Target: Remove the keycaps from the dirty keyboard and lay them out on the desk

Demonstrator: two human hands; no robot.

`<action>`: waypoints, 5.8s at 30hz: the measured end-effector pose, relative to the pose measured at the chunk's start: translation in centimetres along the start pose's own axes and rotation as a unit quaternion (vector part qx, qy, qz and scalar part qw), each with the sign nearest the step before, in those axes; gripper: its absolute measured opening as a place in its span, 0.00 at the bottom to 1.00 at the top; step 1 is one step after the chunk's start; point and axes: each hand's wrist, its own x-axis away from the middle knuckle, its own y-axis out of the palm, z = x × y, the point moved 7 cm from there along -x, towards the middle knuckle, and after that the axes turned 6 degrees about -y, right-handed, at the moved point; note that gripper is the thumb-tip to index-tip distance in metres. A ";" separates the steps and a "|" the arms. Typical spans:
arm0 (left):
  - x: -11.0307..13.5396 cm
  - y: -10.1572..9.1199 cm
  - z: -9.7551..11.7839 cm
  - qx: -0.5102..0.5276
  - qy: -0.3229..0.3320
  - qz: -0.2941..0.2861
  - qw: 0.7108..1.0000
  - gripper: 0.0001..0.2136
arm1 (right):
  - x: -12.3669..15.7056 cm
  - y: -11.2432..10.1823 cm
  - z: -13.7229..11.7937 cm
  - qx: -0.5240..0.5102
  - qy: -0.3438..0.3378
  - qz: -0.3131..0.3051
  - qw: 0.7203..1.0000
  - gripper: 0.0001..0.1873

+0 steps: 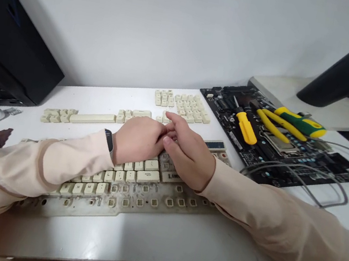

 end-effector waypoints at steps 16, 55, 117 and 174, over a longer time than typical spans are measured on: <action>0.1 -0.2 -0.2 0.072 -0.006 0.030 0.997 0.08 | -0.1 1.2 -0.5 0.065 -0.056 -0.042 0.995 0.34; 5.2 -3.5 -6.4 0.307 -0.120 -0.087 0.940 0.16 | 0.5 1.3 -0.7 0.088 -0.065 -0.062 0.992 0.25; -11.3 -1.3 -12.2 0.004 -0.092 -0.044 0.995 0.17 | 1.3 1.0 -1.3 0.092 -0.116 -0.021 0.989 0.25; 1.2 0.2 -1.7 -0.072 -0.058 -0.002 0.996 0.19 | 0.2 1.6 -0.6 0.240 -0.038 -0.073 0.967 0.22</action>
